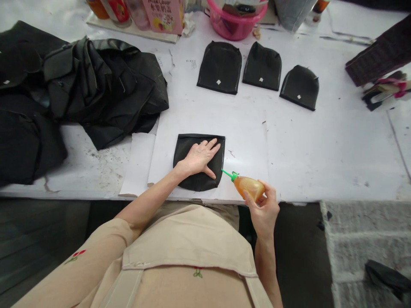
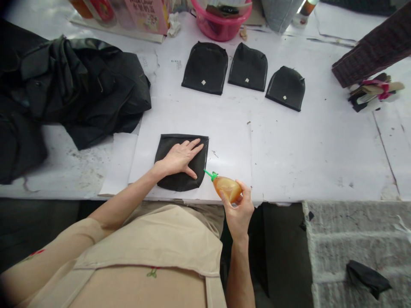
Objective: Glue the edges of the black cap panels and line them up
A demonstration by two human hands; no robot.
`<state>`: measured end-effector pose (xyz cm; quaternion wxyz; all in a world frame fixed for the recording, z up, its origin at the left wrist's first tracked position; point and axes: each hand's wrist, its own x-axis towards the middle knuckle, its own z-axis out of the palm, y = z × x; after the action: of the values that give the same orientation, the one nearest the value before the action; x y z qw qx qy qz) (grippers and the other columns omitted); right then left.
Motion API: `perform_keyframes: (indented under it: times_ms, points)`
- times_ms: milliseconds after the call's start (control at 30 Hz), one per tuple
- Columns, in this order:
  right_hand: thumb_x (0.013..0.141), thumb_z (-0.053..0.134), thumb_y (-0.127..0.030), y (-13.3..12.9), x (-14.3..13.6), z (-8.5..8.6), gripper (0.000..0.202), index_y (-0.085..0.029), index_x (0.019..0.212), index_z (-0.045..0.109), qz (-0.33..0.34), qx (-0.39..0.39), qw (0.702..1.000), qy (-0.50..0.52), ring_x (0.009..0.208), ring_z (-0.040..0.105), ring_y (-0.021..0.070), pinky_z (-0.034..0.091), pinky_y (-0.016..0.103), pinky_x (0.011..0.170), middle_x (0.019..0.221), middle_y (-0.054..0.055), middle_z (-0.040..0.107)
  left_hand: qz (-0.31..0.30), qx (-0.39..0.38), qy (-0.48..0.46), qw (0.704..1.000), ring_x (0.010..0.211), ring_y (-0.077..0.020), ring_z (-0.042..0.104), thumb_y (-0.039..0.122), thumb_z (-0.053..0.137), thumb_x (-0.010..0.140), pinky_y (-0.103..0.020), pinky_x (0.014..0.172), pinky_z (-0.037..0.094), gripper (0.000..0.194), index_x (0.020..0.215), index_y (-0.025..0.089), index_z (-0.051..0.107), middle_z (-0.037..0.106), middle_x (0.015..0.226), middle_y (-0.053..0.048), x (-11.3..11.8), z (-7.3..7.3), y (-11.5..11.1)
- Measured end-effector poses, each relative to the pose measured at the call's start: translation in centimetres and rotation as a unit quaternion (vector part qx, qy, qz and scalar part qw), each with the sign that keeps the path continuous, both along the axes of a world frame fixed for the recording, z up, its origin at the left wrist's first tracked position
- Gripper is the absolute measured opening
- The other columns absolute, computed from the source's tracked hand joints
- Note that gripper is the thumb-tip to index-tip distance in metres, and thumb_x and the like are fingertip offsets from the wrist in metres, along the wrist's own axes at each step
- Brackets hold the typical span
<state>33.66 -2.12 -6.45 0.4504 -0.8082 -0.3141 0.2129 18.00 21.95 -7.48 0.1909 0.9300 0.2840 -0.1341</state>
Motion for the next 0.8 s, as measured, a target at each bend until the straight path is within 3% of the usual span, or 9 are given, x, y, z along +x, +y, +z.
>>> perform_keyframes:
  times_ms: [100, 200, 333, 467, 600, 800]
  points:
    - [0.078, 0.082, -0.056, -0.3, -0.2, 0.0, 0.063, -0.022, 0.128, 0.063, -0.003, -0.002, 1.000, -0.004, 0.095, 0.072, 0.0284, 0.066, 0.040, 0.072, 0.119, 0.011, 0.069, 0.014, 0.016, -0.017, 1.000, 0.139, -0.0415, 0.047, 0.060, 0.087, 0.073, -0.047, 0.106, 0.046, 0.105, 0.157, 0.018, 0.041, 0.035, 0.166, -0.022, -0.9, 0.7, -1.2]
    - [0.078, 0.082, -0.056, -0.5, -0.4, 0.0, 0.063, -0.022, 0.128, 0.063, -0.004, -0.002, 1.000, -0.004, 0.096, 0.072, 0.0279, 0.067, 0.040, 0.074, 0.122, 0.011, 0.068, 0.005, -0.008, -0.080, 0.997, 0.137, -0.0341, 0.051, 0.043, 0.076, 0.090, -0.045, 0.108, 0.045, 0.069, 0.150, 0.021, 0.051, 0.047, 0.158, -0.018, -2.3, 1.2, -2.8]
    - [0.079, 0.083, -0.052, -0.4, -0.5, 0.1, 0.060, -0.023, 0.128, 0.062, -0.004, -0.002, 1.000, 0.010, 0.097, 0.073, 0.0271, 0.067, 0.040, 0.078, 0.124, 0.010, 0.067, -0.024, -0.065, -0.161, 0.985, 0.135, -0.0272, 0.053, 0.040, 0.064, 0.099, -0.045, 0.116, 0.042, 0.031, 0.125, 0.025, 0.070, 0.058, 0.148, -0.012, -4.0, 0.8, -4.7]
    - [0.079, 0.084, -0.048, -0.6, -0.5, 0.2, 0.059, -0.023, 0.128, 0.062, 0.001, -0.002, 1.000, 0.018, 0.094, 0.073, 0.0261, 0.067, 0.040, 0.075, 0.122, 0.010, 0.067, -0.029, -0.034, -0.192, 0.980, 0.136, -0.0281, 0.053, 0.037, 0.062, 0.100, -0.052, 0.124, 0.034, 0.023, 0.108, 0.022, 0.077, 0.057, 0.148, -0.014, -4.7, -0.7, -5.6]
    - [0.080, 0.083, -0.050, -1.2, -0.7, 0.1, 0.060, -0.021, 0.128, 0.062, 0.011, -0.006, 1.000, 0.012, 0.091, 0.073, 0.0246, 0.066, 0.036, 0.070, 0.121, 0.010, 0.067, -0.037, 0.002, -0.230, 0.972, 0.131, -0.0300, 0.057, 0.033, 0.066, 0.097, -0.057, 0.119, 0.041, 0.016, 0.097, 0.021, 0.077, 0.060, 0.144, -0.013, -4.8, -1.8, -5.7]
    - [0.081, 0.084, -0.046, -2.3, -0.9, 0.0, 0.057, -0.022, 0.127, 0.061, 0.015, 0.001, 1.000, 0.017, 0.096, 0.072, 0.0256, 0.066, 0.037, 0.074, 0.121, 0.009, 0.067, -0.042, 0.029, -0.250, 0.967, 0.128, -0.0306, 0.059, 0.032, 0.069, 0.095, -0.057, 0.117, 0.044, 0.013, 0.095, 0.021, 0.077, 0.062, 0.141, -0.013, -4.8, -2.3, -5.8]
